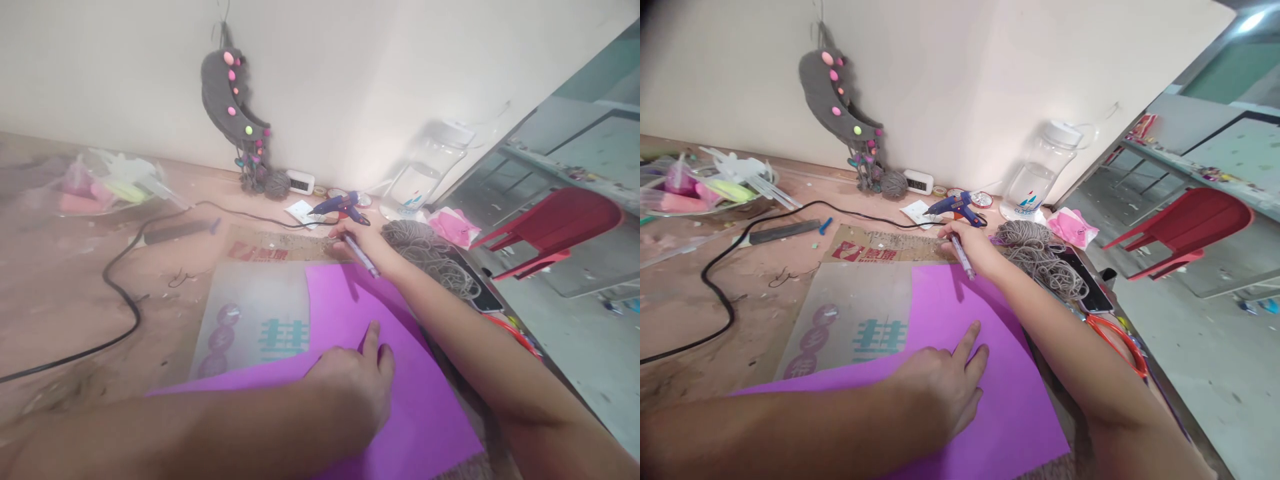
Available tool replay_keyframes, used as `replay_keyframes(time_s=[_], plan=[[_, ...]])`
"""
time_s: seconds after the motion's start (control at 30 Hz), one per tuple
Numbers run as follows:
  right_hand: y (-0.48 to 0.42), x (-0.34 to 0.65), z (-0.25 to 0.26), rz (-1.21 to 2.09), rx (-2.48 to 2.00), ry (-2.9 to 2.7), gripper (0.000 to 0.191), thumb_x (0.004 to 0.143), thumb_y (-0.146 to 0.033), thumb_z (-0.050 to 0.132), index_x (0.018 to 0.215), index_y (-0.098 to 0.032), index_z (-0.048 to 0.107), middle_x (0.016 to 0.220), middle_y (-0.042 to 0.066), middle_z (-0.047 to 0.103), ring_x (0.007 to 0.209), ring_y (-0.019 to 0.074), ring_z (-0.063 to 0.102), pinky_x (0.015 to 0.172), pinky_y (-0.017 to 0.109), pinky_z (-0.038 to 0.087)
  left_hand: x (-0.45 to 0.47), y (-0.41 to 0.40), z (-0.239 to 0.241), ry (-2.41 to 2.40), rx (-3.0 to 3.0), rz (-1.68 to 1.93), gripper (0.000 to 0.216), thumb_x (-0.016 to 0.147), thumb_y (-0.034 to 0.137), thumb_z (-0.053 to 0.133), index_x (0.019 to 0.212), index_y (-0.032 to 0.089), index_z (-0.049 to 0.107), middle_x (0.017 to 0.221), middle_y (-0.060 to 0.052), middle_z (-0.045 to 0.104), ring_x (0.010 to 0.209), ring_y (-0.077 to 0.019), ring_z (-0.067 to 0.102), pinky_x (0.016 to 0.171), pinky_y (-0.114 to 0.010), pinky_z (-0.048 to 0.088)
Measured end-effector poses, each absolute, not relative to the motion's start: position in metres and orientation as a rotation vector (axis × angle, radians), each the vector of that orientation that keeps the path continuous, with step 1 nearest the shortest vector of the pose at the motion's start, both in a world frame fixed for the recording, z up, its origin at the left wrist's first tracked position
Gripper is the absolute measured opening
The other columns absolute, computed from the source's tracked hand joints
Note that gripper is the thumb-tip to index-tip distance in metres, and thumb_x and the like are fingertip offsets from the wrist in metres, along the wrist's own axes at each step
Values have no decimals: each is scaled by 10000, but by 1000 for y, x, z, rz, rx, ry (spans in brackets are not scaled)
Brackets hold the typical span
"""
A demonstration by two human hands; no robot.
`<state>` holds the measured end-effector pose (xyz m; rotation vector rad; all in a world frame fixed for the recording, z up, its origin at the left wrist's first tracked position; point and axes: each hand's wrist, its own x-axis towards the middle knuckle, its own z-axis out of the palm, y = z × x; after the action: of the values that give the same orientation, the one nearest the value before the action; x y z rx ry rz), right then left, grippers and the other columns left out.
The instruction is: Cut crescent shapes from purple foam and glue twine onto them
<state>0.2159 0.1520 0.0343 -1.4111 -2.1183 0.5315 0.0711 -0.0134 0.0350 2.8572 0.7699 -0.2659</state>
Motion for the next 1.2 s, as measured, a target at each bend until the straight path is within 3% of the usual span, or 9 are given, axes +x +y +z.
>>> replay_keyframes(time_s=[0.17, 0.4, 0.53, 0.6, 0.67, 0.73, 0.97, 1.1, 1.2], plan=[[117, 225, 51, 630, -1263, -2395, 145, 851, -256, 671, 937, -175, 756, 867, 51, 728, 758, 179, 645, 715, 295, 490, 68, -14, 30, 747, 2877, -161, 517, 959, 311, 445, 1435, 119, 504, 1551, -292, 323, 726, -208, 715, 441, -276, 413], [110, 210, 21, 197, -1141, -2427, 231, 909, -72, 548, 1006, -170, 734, 994, 94, 693, 928, 206, 636, 834, 322, 487, 70, -12, 42, 664, 2850, -335, 539, 982, 264, 367, 1495, 102, 402, 1609, -213, 246, 1142, -305, 654, 449, -304, 436], [114, 207, 22, 150, -1139, -2410, 268, 904, -36, 519, 1031, -150, 726, 968, 97, 682, 886, 201, 626, 809, 318, 484, 70, -14, 38, 780, 2823, -321, 587, 980, 300, 388, 1526, 93, 335, 1594, -283, 207, 832, -268, 742, 447, -346, 463], [113, 209, 32, 251, -1167, -2439, 241, 894, -44, 541, 991, -154, 732, 930, 79, 687, 863, 193, 628, 801, 308, 478, 69, -15, 32, 744, 2888, -220, 509, 982, 282, 387, 1455, 115, 466, 1581, -250, 301, 889, -282, 736, 430, -327, 450], [111, 211, 39, 339, -1194, -2472, 210, 881, -54, 567, 941, -167, 734, 897, 60, 694, 849, 186, 630, 791, 295, 472, 67, -16, 26, 614, 2966, -112, 402, 975, 250, 395, 1265, 153, 657, 1544, -174, 422, 1158, -340, 645, 423, -292, 430], [109, 212, 40, 316, -1219, -2482, 214, 876, -51, 562, 923, -173, 731, 890, 58, 693, 849, 188, 628, 787, 295, 466, 67, -15, 24, 555, 2999, -67, 367, 969, 236, 406, 1128, 172, 731, 1507, -140, 485, 1286, -363, 549, 422, -274, 415], [108, 210, 32, 151, -1200, -2468, 268, 899, -42, 506, 1010, -155, 722, 958, 94, 686, 891, 206, 619, 814, 311, 461, 66, -15, 26, 555, 3020, -78, 335, 955, 227, 451, 1120, 170, 737, 1494, -158, 496, 1192, -343, 619, 430, -261, 410], [109, 215, 42, 334, -1252, -2484, 209, 845, -37, 586, 904, -175, 731, 850, 39, 700, 792, 176, 626, 753, 276, 457, 66, -17, 22, 695, 2994, -13, 444, 969, 296, 435, 1328, 93, 600, 1490, -281, 445, 762, -226, 722, 405, -262, 401], [109, 213, 38, 252, -1288, -2430, 241, 859, -22, 553, 936, -165, 732, 897, 63, 701, 843, 188, 627, 791, 291, 455, 67, -17, 21, 692, 2986, -38, 439, 968, 302, 440, 1329, 110, 602, 1490, -269, 454, 767, -229, 723, 408, -258, 403]])
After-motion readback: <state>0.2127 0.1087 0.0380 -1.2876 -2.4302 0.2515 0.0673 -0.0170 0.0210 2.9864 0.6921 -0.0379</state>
